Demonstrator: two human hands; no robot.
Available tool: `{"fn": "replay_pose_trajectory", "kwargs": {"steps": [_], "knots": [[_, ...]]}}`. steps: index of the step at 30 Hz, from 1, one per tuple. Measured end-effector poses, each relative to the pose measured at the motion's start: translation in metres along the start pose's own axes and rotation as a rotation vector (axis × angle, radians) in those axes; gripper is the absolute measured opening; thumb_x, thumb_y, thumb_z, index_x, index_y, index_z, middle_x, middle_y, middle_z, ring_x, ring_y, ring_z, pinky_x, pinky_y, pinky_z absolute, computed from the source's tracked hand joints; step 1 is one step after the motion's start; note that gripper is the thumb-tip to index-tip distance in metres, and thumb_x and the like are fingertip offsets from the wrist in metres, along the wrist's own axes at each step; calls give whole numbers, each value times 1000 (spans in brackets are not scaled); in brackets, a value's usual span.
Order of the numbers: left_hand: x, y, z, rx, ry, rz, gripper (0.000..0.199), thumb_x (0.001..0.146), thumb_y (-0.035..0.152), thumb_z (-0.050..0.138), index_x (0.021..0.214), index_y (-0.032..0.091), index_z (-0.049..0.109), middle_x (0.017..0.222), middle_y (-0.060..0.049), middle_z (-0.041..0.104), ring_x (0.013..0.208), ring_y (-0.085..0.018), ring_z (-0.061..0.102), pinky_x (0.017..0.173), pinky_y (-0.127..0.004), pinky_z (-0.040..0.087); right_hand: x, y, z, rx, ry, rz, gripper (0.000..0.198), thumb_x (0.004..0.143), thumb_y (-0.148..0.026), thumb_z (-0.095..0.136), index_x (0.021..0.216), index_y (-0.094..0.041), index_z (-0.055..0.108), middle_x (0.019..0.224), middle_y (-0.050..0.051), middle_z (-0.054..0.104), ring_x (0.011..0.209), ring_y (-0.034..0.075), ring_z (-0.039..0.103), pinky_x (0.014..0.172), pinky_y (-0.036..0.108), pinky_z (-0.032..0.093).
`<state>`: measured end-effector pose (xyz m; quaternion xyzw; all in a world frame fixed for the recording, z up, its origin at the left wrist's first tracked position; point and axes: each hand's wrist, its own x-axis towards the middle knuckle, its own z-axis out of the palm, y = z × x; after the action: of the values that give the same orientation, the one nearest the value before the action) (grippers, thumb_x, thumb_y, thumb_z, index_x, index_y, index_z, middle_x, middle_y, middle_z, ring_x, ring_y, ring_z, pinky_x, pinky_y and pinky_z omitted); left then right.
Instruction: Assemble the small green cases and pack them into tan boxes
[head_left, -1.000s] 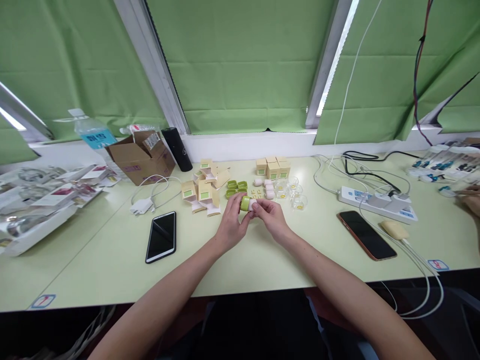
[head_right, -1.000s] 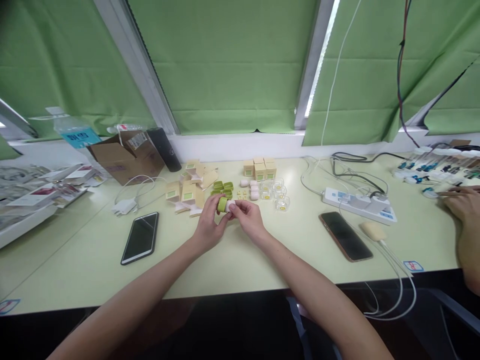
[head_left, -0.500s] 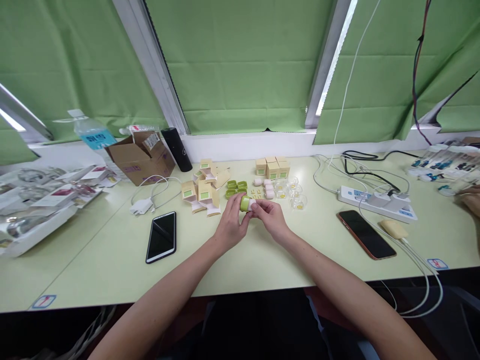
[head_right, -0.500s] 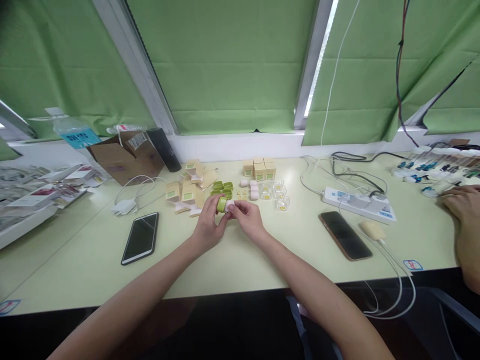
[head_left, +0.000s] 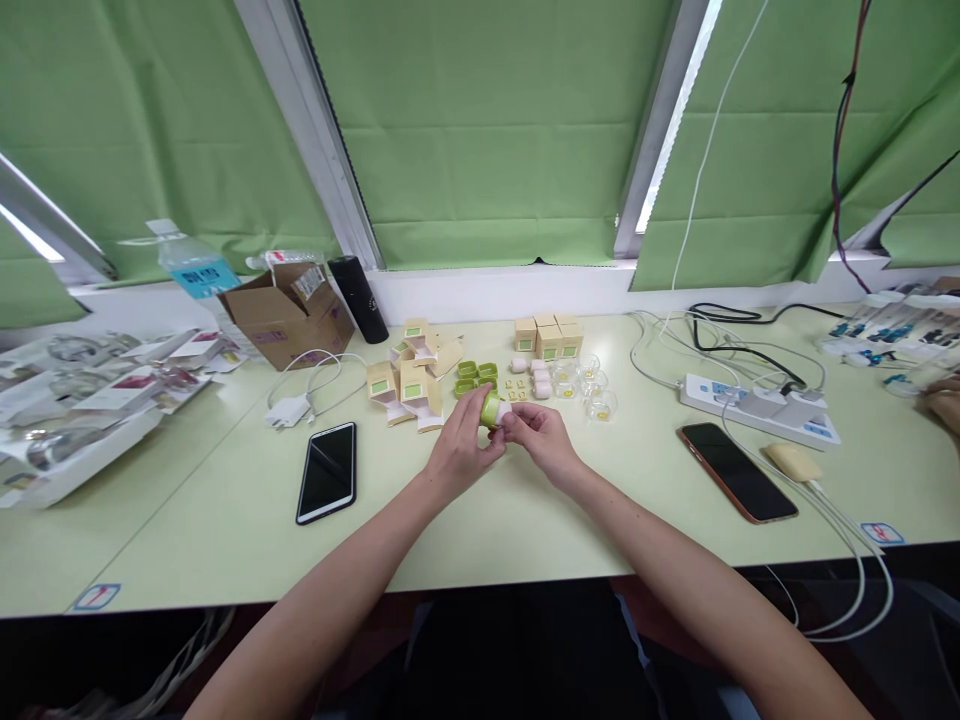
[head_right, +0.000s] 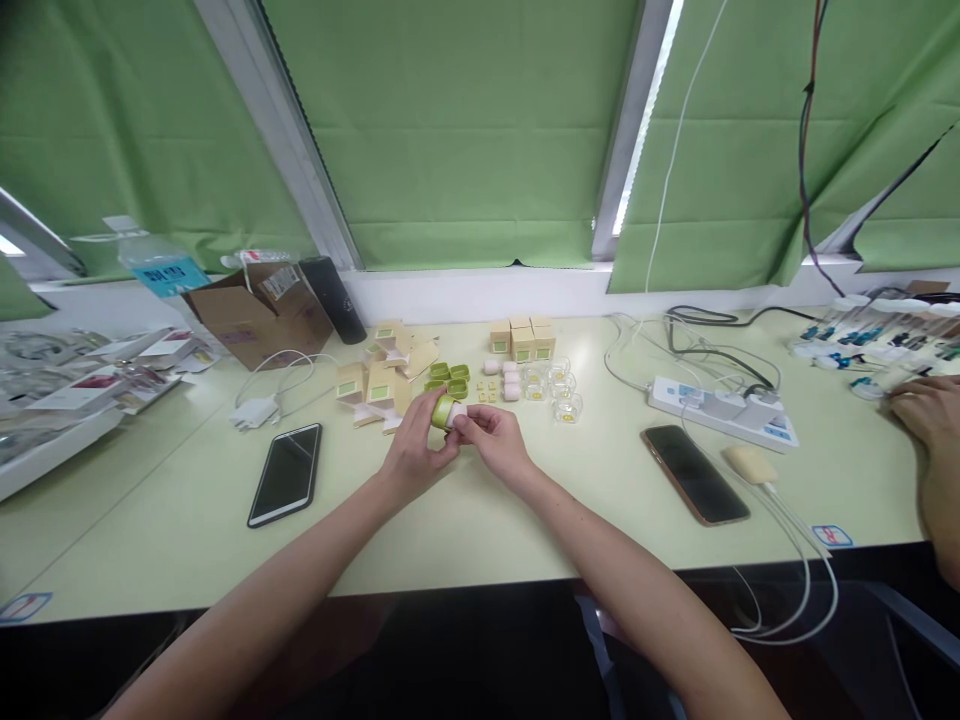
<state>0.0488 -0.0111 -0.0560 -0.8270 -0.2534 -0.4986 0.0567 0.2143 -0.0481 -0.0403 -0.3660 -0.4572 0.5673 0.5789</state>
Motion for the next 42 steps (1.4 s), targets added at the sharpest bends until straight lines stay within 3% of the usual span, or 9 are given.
{"fn": "replay_pose_trajectory", "kwargs": {"steps": [6, 15, 25, 28, 33, 35, 38, 42], "knots": [[-2, 0, 2, -17, 5, -6, 73, 93, 10, 59, 161, 16, 34, 135, -20, 63, 128, -30, 65, 104, -43, 60, -1, 0, -3, 37, -53, -12, 50, 72, -59, 92, 96, -17, 80, 85, 6, 82, 78, 22, 79, 81, 38, 67], [0, 8, -5, -124, -128, -82, 66, 102, 18, 55, 163, 17, 30, 143, -23, 57, 135, -32, 59, 109, -51, 56, 0, -1, -2, -3, 23, -16, 50, 68, -61, 93, 91, -18, 80, 80, 5, 81, 73, 21, 78, 80, 38, 68], [-3, 4, -1, -114, -87, -99, 61, 97, 14, 56, 156, 17, 38, 135, -19, 62, 128, -29, 63, 101, -45, 60, 2, 6, -1, -101, 32, -58, 53, 70, -65, 89, 91, -18, 78, 80, 6, 81, 74, 23, 78, 81, 41, 68], [-4, 2, 2, -174, -76, -225, 57, 97, 22, 59, 152, 19, 45, 134, -17, 65, 116, -27, 67, 88, -39, 62, -1, 5, -5, -304, 11, -188, 48, 81, -62, 82, 99, -18, 78, 86, 8, 81, 81, 24, 79, 82, 41, 67], [-1, -5, 2, -602, -55, -548, 53, 101, 48, 60, 144, 18, 56, 127, -16, 69, 93, -21, 69, 78, -34, 60, -5, -2, -15, -904, 91, -777, 46, 94, -41, 73, 135, -20, 67, 126, 17, 73, 103, 27, 75, 81, 40, 66], [2, -8, 0, -788, -107, -632, 58, 97, 56, 65, 140, 17, 61, 117, -15, 72, 88, -20, 68, 77, -33, 59, -5, -2, -19, -1069, 70, -931, 44, 100, -32, 65, 142, -21, 62, 132, 18, 69, 114, 28, 71, 82, 39, 66], [6, -7, -2, -957, -196, -724, 63, 92, 61, 72, 135, 16, 66, 104, -11, 73, 82, -18, 65, 74, -32, 59, -3, 1, -20, -1201, 24, -1006, 38, 104, -25, 57, 141, -23, 62, 131, 16, 69, 114, 26, 71, 85, 37, 66], [9, -1, -2, -1042, -238, -747, 62, 87, 63, 76, 128, 17, 71, 104, -12, 74, 85, -18, 65, 75, -31, 59, 0, 5, -22, -1220, 22, -1036, 30, 105, -21, 55, 133, -23, 66, 124, 15, 72, 110, 23, 72, 84, 35, 65]]}}
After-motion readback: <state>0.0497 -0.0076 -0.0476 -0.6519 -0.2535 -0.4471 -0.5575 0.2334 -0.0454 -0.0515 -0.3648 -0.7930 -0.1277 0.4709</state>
